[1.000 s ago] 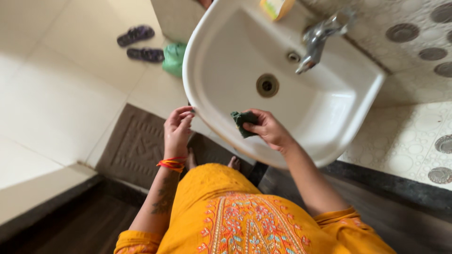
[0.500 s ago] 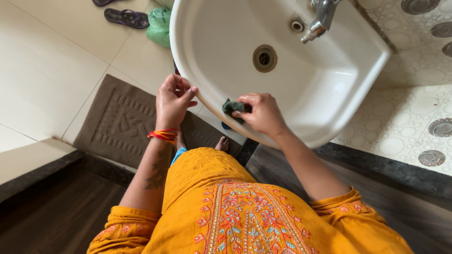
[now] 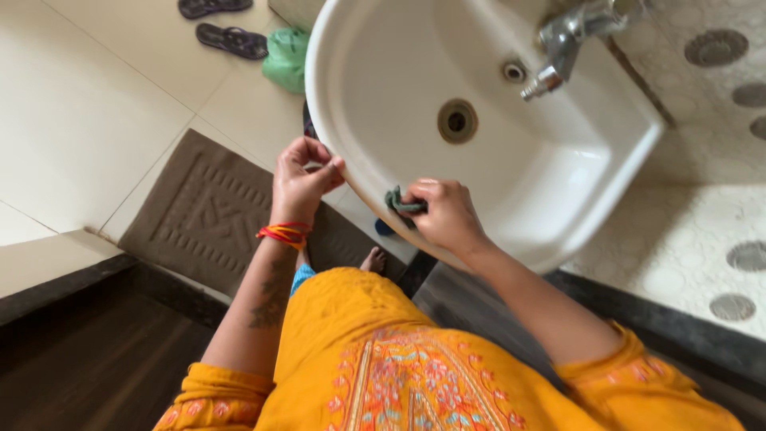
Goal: The person cleans a sink by applying liquid soap to a sponge, scrubbing the basin, the edges, and the faucet, and then rinsing the surfaces with water.
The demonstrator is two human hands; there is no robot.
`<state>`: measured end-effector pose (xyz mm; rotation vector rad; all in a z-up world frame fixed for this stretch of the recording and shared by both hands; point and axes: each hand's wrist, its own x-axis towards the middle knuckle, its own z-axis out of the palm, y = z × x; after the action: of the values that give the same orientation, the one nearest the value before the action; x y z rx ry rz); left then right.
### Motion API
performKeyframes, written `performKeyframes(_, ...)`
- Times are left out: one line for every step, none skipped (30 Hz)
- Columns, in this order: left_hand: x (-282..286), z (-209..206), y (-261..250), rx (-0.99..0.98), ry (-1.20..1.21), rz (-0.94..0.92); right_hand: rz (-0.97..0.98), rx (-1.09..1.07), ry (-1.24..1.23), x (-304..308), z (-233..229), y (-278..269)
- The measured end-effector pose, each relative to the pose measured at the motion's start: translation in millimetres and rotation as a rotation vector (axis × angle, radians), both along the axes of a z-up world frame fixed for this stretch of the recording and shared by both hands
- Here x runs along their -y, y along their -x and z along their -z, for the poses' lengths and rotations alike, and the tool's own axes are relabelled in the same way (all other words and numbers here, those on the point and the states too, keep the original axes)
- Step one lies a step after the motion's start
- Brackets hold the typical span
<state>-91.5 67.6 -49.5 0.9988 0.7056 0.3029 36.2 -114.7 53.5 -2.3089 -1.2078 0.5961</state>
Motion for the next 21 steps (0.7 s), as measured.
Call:
performKeyframes(-3, 1, -3, 0.003, -0.006, -0.010, 0.000, 0.017, -0.062, -2, 2, -3)
performKeyframes(-1, 2, -2, -0.003, -0.010, -0.013, 0.009, 0.020, -0.112, 1, 4, 0)
performKeyframes(3, 2, 0, -0.010, -0.015, -0.016, 0.007, 0.010, -0.105, -6, 12, -4)
performKeyframes(11, 0, 5, -0.022, 0.008, -0.002, 0.008, -0.050, -0.094, -13, 21, -10)
performKeyframes(15, -4, 10, -0.014, 0.010, -0.008, 0.011, -0.109, -0.083, -12, 25, -11)
performKeyframes(7, -7, 4, 0.018, -0.022, -0.036, 0.003, -0.097, -0.094, -4, 22, -13)
performKeyframes(4, -12, -1, 0.031, -0.033, -0.043, -0.016, -0.082, -0.059, 13, 13, -11)
performKeyframes(6, -16, 2, -0.031, -0.020, -0.036, -0.023, -0.078, -0.020, 24, 8, -7)
performKeyframes(6, -18, 1, -0.093, -0.007, -0.029, -0.019, -0.075, -0.027, 27, 8, -8)
performKeyframes(6, -18, -2, -0.096, -0.009, -0.037, 0.007, -0.111, -0.019, 30, 8, -10)
performKeyframes(6, -16, -4, -0.098, 0.018, -0.052, 0.033, -0.147, -0.010, 31, 8, -12)
performKeyframes(8, -15, -2, -0.108, 0.052, -0.057, 0.035, -0.158, -0.004, 24, 14, -12)
performKeyframes(8, -15, 2, -0.118, 0.057, -0.055, 0.002, -0.123, -0.024, 4, 26, -15)
performKeyframes(7, -15, 3, -0.081, 0.042, -0.058, -0.036, -0.080, -0.043, -4, 29, -18)
performKeyframes(8, -16, 5, -0.044, 0.027, -0.060, -0.037, -0.083, -0.036, 3, 24, -14)
performKeyframes(5, -18, 2, -0.030, 0.012, -0.074, -0.031, -0.128, -0.044, 5, 20, -15)
performKeyframes(3, -20, -2, -0.062, 0.046, -0.082, -0.026, -0.174, -0.050, 6, 17, -17)
performKeyframes(7, -20, 0, -0.113, 0.099, -0.068, -0.018, -0.180, -0.048, 17, 13, -15)
performKeyframes(6, -19, 0, -0.119, 0.102, -0.060, 0.014, -0.247, -0.040, 30, 8, -15)
performKeyframes(3, -19, 1, -0.121, 0.084, -0.042, 0.025, -0.317, -0.034, 35, 7, -16)
performKeyframes(1, -18, 3, -0.123, 0.067, -0.024, 0.012, -0.325, -0.033, 32, 11, -18)
